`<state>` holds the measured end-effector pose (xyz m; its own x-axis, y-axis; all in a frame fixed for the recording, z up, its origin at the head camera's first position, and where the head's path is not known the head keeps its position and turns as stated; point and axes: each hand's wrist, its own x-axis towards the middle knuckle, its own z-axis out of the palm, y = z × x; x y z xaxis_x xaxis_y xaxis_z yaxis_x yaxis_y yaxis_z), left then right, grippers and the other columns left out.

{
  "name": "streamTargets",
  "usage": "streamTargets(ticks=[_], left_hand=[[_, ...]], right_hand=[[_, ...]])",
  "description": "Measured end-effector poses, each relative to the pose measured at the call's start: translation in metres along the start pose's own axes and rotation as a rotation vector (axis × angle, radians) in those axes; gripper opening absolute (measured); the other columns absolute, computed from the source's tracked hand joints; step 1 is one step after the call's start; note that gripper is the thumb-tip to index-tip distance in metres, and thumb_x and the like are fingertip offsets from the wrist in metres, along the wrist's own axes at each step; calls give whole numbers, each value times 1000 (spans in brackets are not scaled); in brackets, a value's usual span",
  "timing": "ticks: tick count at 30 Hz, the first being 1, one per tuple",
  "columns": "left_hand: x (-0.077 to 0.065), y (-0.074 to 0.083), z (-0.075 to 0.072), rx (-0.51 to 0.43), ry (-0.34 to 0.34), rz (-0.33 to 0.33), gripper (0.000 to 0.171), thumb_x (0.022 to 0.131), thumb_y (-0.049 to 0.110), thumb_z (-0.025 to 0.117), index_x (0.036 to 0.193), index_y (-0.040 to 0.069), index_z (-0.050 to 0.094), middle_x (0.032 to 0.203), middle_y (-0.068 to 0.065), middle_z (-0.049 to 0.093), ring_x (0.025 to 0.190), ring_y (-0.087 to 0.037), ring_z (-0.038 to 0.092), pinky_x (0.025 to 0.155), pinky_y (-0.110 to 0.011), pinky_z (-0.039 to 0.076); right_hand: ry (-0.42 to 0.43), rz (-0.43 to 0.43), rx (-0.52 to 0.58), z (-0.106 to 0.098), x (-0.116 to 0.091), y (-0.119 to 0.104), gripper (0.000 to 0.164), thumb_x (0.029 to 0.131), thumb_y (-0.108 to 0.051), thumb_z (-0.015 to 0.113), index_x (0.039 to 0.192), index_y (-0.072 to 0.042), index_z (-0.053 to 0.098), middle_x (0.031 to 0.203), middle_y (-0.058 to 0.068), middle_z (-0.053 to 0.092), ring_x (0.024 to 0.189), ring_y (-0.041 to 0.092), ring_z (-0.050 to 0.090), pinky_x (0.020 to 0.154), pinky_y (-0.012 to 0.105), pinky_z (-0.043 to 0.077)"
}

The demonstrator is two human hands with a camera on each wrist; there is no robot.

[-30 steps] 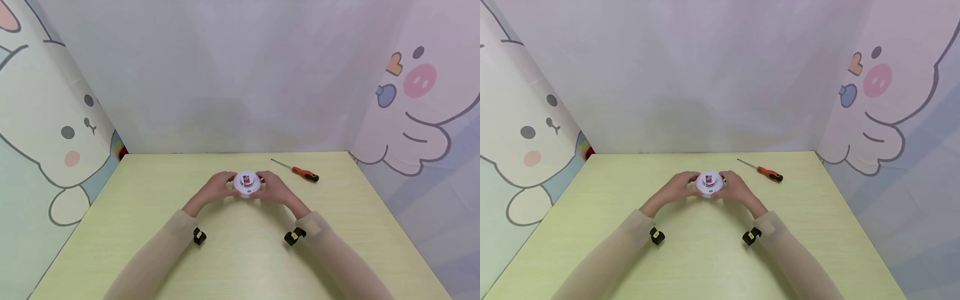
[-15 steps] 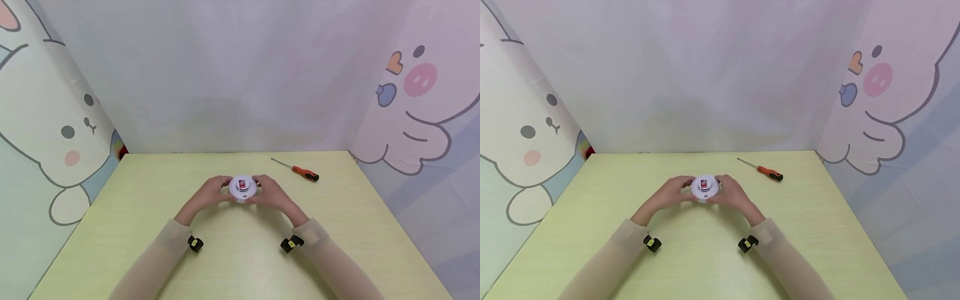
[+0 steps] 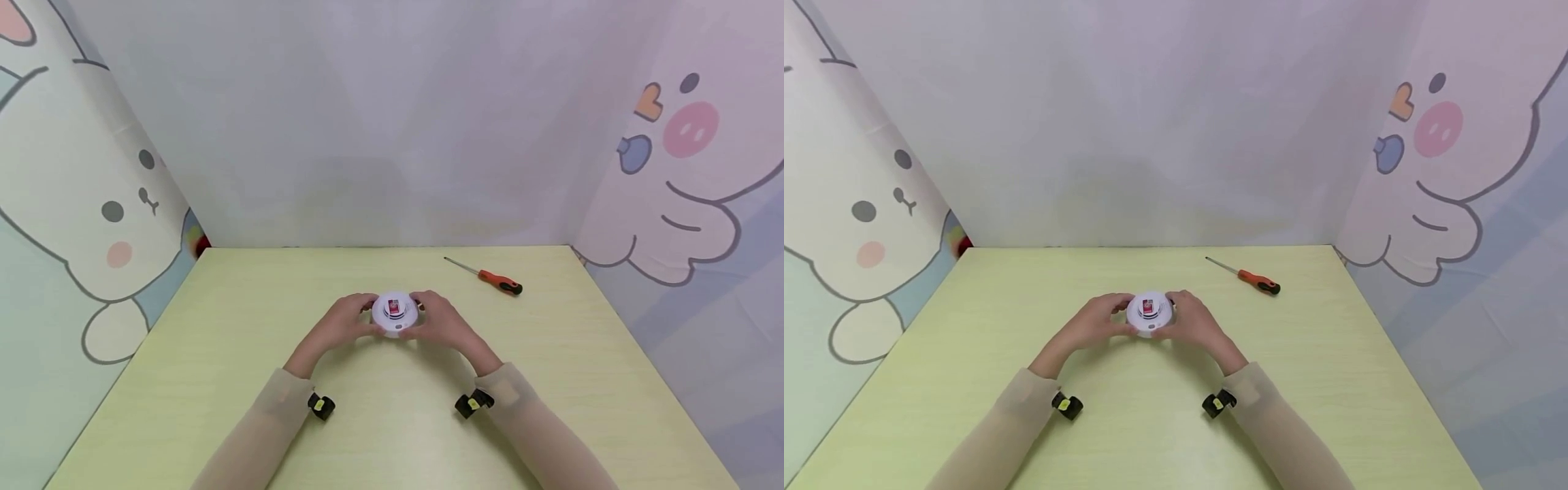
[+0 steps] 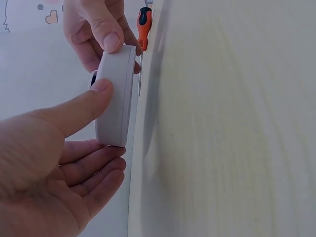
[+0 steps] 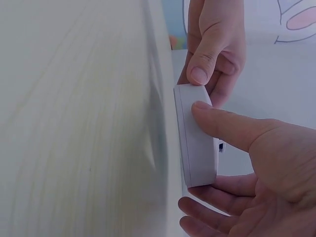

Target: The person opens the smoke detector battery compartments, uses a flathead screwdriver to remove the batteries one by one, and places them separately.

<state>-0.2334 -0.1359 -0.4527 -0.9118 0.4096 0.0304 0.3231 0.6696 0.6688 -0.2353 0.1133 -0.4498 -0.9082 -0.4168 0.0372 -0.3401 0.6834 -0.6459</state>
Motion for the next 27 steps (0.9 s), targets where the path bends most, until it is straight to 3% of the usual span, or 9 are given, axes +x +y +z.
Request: streamTargets(ticks=[9, 27], left_hand=[[-7, 5, -4, -16, -32, -23, 64, 89, 24, 89, 144, 5, 62, 142, -12, 67, 133, -32, 62, 111, -48, 52], [-7, 0, 2, 2, -46, -26, 61, 87, 23, 91, 138, 4, 65, 132, -9, 70, 123, -25, 65, 108, -45, 53]], right_hand=[[-24, -1, 50, 3, -3, -4, 77, 81, -24, 96, 143, 3, 58, 130, 13, 66, 116, 26, 62, 102, 46, 55], [-56, -8, -4, 8, -2, -4, 73, 79, -25, 97, 135, 2, 59, 124, 11, 66, 111, 24, 61, 101, 45, 55]])
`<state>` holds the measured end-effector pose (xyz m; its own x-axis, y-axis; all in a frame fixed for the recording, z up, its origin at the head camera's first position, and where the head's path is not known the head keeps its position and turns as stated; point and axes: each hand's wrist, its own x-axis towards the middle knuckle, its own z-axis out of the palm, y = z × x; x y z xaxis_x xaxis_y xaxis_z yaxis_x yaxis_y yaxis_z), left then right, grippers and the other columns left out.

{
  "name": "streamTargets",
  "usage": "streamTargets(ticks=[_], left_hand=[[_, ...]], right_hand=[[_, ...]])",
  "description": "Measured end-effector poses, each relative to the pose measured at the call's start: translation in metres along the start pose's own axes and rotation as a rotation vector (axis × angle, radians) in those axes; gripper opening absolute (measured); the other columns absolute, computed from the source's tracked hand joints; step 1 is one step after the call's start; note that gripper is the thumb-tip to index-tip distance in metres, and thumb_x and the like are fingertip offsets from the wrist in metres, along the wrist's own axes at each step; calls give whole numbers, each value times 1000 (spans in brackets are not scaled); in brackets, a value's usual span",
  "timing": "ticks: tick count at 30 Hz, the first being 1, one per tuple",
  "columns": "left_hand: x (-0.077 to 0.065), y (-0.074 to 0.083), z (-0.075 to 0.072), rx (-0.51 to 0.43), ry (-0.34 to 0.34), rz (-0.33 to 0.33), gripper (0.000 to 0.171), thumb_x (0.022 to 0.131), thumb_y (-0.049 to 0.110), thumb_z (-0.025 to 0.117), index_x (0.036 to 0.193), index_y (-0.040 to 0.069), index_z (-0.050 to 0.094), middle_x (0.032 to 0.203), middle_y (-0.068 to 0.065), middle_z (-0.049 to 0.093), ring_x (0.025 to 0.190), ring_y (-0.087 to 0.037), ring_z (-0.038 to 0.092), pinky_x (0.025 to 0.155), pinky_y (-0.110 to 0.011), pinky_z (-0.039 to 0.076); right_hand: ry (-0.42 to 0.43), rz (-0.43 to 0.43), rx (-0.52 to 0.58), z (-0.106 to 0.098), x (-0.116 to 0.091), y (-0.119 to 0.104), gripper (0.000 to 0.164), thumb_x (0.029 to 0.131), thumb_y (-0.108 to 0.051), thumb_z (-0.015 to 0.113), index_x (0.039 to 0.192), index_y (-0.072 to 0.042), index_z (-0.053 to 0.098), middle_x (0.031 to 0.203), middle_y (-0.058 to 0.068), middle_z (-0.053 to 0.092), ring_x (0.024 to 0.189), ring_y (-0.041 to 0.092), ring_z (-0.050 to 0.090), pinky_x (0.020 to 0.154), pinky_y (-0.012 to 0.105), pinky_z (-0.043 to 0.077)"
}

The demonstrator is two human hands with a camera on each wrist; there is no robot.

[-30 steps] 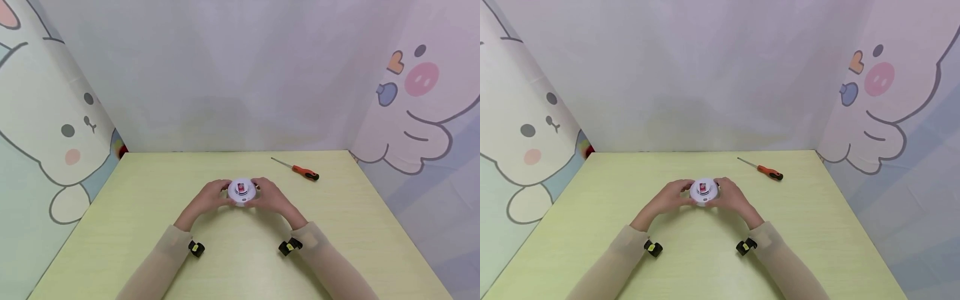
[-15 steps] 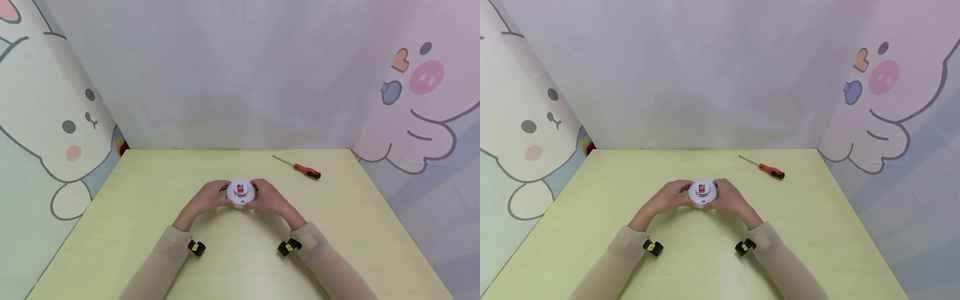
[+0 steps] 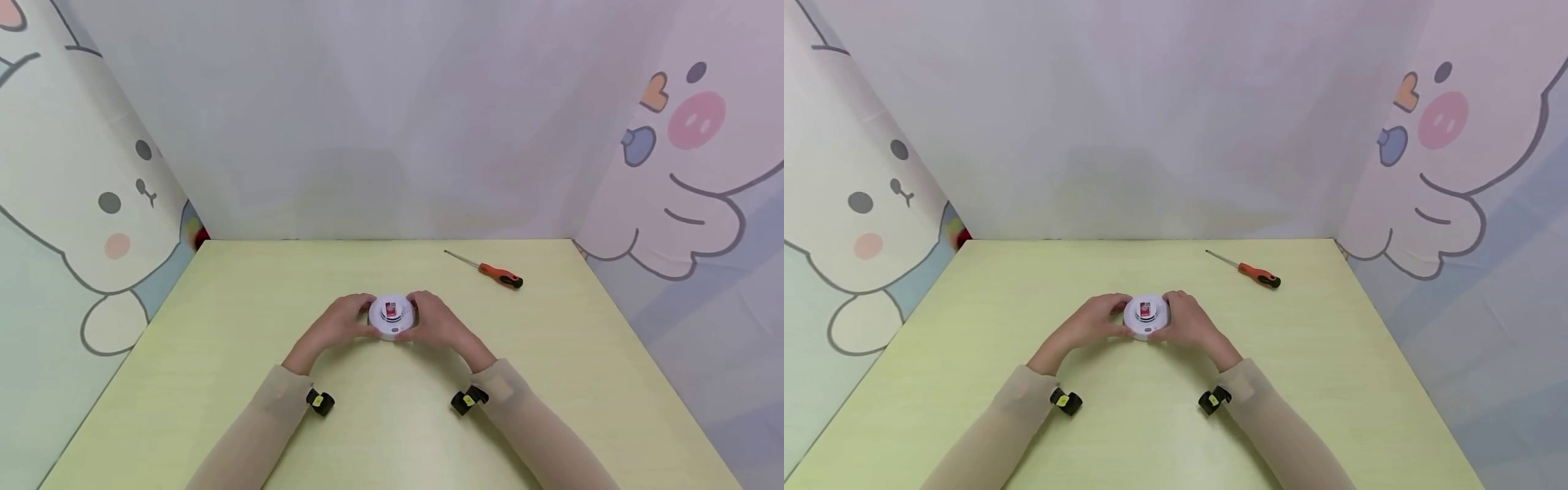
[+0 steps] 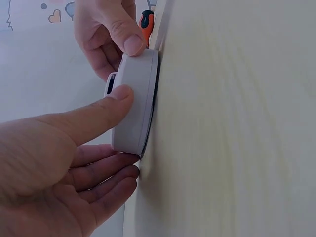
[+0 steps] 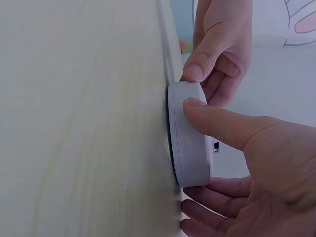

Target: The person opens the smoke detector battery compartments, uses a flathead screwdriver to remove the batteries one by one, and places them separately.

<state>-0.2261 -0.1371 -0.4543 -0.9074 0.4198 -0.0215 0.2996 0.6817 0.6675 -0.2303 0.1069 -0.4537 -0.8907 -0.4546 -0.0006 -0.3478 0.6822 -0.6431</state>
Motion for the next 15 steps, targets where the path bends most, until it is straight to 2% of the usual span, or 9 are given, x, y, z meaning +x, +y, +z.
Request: streamTargets(ticks=[8, 15], left_hand=[[1, 1, 1, -6, 1, -17, 62, 86, 22, 92, 138, 4, 64, 132, -9, 70, 124, -25, 65, 109, -45, 52], [1, 1, 1, 18, -3, -37, 66, 85, 23, 93, 141, 4, 62, 134, -10, 69, 125, -26, 63, 110, -45, 51]], right_hand=[[1, 20, -19, 2, 1, 2, 75, 80, -26, 97, 137, 1, 58, 125, 11, 65, 113, 24, 60, 103, 44, 54], [-43, 28, -9, -1, 1, 5, 80, 82, -27, 95, 143, 2, 53, 131, 13, 62, 118, 26, 58, 107, 46, 51]])
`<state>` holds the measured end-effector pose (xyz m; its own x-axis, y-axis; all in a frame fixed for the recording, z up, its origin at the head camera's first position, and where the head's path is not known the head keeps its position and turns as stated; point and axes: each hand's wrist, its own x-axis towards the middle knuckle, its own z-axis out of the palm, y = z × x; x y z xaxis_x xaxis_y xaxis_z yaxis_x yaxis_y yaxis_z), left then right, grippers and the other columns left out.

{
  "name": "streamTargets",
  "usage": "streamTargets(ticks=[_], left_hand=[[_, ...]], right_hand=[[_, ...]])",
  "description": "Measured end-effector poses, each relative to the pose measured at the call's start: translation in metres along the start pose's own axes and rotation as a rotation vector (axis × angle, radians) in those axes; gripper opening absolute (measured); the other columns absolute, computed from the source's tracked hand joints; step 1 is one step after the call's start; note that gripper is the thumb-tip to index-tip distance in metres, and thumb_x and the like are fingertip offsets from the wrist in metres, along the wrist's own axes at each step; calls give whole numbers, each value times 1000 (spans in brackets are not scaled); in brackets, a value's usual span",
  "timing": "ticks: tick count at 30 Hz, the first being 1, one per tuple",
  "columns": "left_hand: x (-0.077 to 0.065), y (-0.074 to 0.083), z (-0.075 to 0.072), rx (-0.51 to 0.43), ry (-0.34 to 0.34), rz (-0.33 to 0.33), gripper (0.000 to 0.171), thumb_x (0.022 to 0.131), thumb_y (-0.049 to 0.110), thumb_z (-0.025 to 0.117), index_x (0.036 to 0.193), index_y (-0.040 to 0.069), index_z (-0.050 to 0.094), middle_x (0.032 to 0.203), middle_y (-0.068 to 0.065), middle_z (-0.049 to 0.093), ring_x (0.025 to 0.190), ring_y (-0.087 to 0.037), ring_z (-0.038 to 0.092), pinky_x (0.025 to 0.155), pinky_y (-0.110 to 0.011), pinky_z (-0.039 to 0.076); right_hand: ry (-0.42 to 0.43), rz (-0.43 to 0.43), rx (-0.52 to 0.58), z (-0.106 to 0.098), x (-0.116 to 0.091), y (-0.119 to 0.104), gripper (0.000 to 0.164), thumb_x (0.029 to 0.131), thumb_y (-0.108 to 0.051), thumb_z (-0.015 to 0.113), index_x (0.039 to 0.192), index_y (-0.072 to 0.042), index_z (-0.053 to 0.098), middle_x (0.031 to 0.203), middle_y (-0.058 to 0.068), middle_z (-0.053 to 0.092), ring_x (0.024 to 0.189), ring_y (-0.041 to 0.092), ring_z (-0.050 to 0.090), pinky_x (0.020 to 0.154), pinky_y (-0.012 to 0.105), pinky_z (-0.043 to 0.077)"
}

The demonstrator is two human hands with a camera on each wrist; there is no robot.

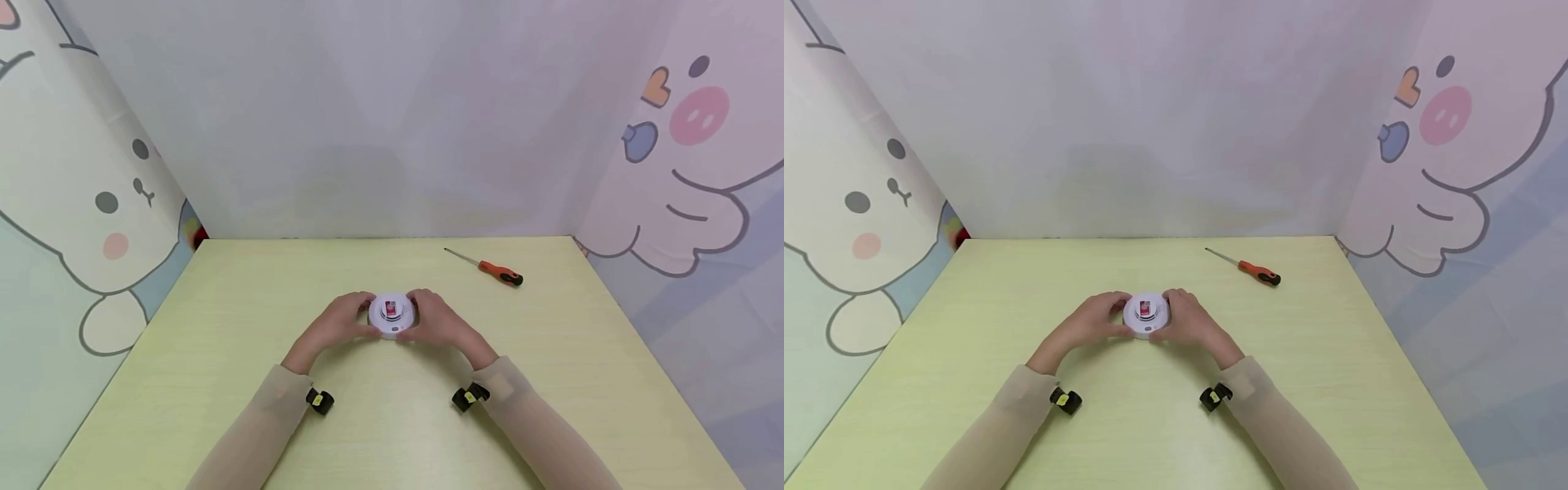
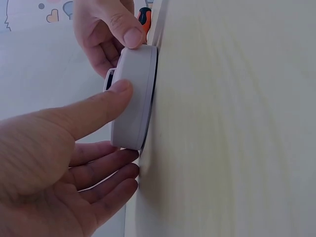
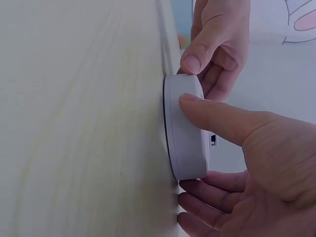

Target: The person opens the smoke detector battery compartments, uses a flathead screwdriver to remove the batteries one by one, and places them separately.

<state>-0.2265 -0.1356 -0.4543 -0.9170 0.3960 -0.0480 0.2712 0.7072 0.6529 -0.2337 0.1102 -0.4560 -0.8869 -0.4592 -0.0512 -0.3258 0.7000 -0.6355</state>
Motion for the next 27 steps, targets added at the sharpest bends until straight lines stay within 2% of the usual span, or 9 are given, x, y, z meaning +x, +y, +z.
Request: streamTargets(ticks=[8, 13, 17, 27], left_hand=[[-1, -3, -2, 29, 5, 2, 80, 85, 27, 93, 151, 3, 54, 142, -13, 63, 129, -29, 61, 110, -46, 52], [0, -5, -5, 49, 16, 34, 84, 85, 28, 93, 154, 7, 52, 147, -10, 60, 132, -29, 59, 110, -49, 52], [0, -7, -6, 68, 32, 57, 85, 83, 28, 94, 155, 8, 53, 147, -10, 60, 132, -29, 59, 110, -50, 51], [1, -10, -9, 86, 77, 129, 86, 81, 28, 96, 153, 9, 54, 146, -10, 61, 130, -30, 59, 109, -51, 51]], right_hand=[[-50, -51, 17, -9, 1, 9, 87, 85, -27, 93, 151, 5, 46, 143, 18, 56, 131, 30, 56, 114, 48, 48], [-56, -95, 21, -16, 1, 13, 90, 85, -25, 93, 153, 6, 43, 151, 21, 52, 131, 35, 58, 113, 49, 49], [-67, -108, 18, -19, 2, 17, 92, 85, -24, 93, 156, 3, 42, 156, 20, 48, 132, 35, 57, 114, 48, 48], [-41, -179, -19, -25, 4, 24, 90, 85, -20, 92, 157, 0, 42, 157, 18, 48, 136, 38, 55, 112, 51, 50]])
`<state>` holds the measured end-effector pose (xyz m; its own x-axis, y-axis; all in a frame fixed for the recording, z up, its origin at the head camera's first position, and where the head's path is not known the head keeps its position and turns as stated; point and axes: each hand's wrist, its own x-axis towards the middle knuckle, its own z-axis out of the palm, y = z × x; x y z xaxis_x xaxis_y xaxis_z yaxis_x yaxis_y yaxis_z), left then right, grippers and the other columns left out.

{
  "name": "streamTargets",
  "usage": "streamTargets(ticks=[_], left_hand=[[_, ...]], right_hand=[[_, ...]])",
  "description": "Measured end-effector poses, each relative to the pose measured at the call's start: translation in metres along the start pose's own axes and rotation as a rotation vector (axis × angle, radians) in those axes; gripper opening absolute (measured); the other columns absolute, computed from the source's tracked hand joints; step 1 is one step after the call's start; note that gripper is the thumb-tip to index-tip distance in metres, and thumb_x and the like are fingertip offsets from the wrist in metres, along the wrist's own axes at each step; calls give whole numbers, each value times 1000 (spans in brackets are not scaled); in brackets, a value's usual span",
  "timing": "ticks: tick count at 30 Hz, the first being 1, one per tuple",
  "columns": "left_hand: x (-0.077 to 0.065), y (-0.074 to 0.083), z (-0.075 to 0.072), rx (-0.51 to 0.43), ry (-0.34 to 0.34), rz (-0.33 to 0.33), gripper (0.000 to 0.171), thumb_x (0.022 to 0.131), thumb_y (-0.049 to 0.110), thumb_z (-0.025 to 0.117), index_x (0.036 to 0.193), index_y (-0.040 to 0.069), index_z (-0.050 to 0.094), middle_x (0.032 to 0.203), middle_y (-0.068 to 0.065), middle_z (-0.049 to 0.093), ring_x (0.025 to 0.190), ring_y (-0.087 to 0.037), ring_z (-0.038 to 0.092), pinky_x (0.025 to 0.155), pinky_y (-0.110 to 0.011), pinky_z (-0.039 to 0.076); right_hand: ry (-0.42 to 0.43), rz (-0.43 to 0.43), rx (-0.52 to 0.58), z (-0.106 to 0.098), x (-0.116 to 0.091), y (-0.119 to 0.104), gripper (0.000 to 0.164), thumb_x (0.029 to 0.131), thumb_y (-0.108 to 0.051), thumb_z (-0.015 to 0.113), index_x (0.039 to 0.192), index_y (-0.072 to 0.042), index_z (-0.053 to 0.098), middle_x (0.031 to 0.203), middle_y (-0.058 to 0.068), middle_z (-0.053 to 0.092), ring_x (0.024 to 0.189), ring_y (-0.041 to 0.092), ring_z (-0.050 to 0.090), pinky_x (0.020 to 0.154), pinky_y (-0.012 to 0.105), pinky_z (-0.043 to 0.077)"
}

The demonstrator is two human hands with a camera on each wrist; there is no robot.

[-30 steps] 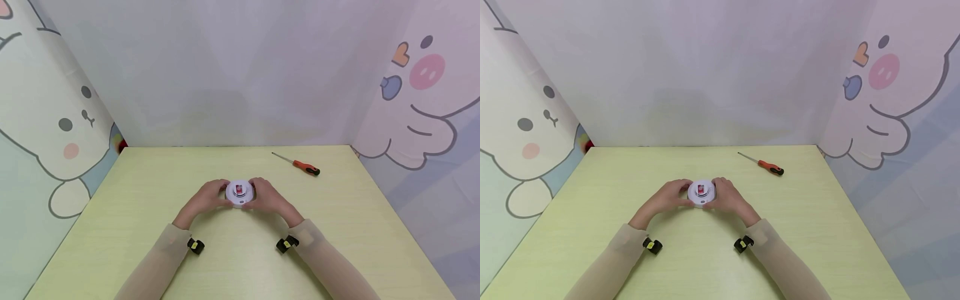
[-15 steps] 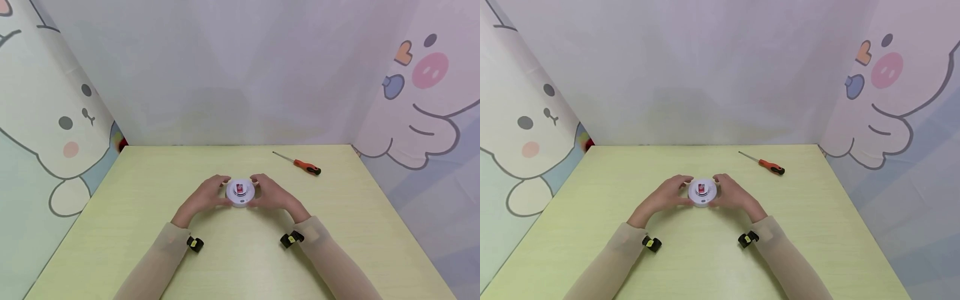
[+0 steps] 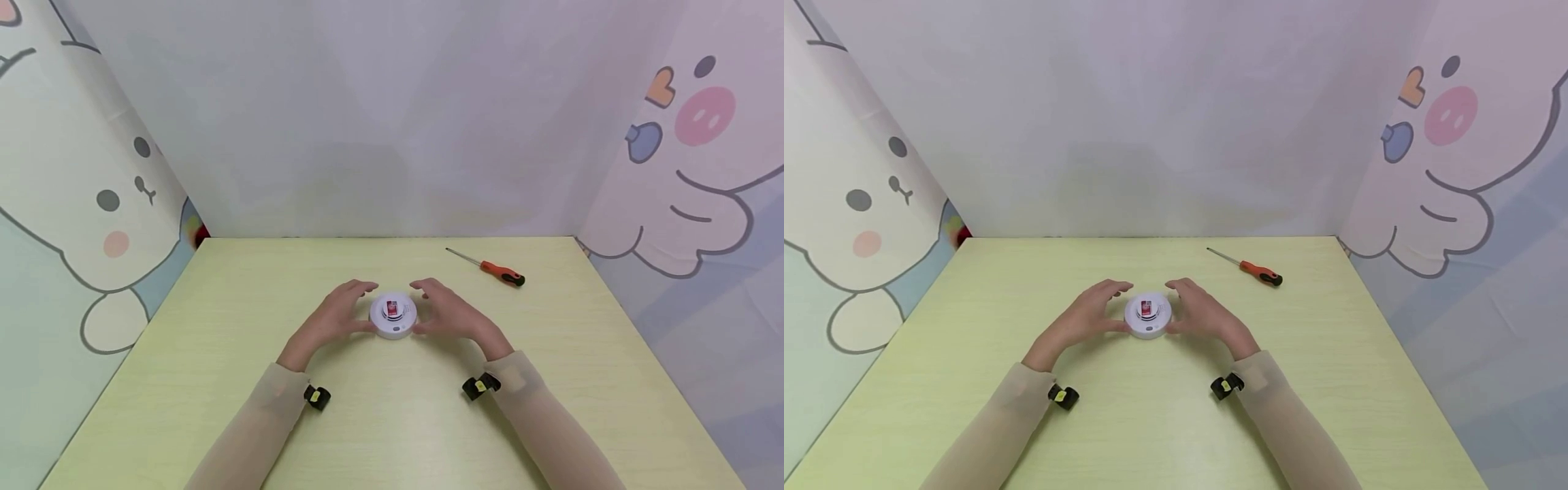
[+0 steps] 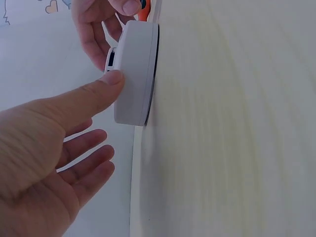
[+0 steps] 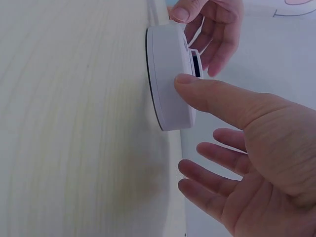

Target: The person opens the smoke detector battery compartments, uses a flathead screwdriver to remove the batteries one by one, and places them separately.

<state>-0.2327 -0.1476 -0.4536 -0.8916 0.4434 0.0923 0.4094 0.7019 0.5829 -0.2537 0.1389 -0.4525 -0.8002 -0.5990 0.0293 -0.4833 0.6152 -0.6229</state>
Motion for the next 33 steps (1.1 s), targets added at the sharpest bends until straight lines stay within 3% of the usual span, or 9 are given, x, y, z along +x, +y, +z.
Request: streamTargets(ticks=[9, 24, 33], left_hand=[[0, 1, -2, -6, 22, 64, 86, 79, 24, 97, 152, 8, 55, 146, -12, 61, 133, -32, 57, 113, -54, 48], [1, 0, 2, 50, -4, 61, 76, 80, 22, 96, 145, 10, 59, 144, -8, 62, 138, -31, 54, 117, -52, 45], [2, 3, 4, 76, -35, 65, 66, 82, 19, 95, 138, 7, 63, 140, -7, 66, 136, -28, 58, 117, -47, 46]], right_hand=[[43, -63, 2, -1, 0, 5, 86, 84, -17, 92, 155, -1, 46, 155, 16, 49, 138, 41, 54, 114, 52, 48], [42, -121, -86, -1, 2, 5, 85, 83, -19, 94, 154, -1, 50, 157, 15, 51, 148, 33, 46, 122, 51, 40], [1, -91, -112, 6, 5, 6, 79, 87, -21, 91, 154, -5, 52, 156, 11, 53, 147, 29, 48, 121, 48, 41]])
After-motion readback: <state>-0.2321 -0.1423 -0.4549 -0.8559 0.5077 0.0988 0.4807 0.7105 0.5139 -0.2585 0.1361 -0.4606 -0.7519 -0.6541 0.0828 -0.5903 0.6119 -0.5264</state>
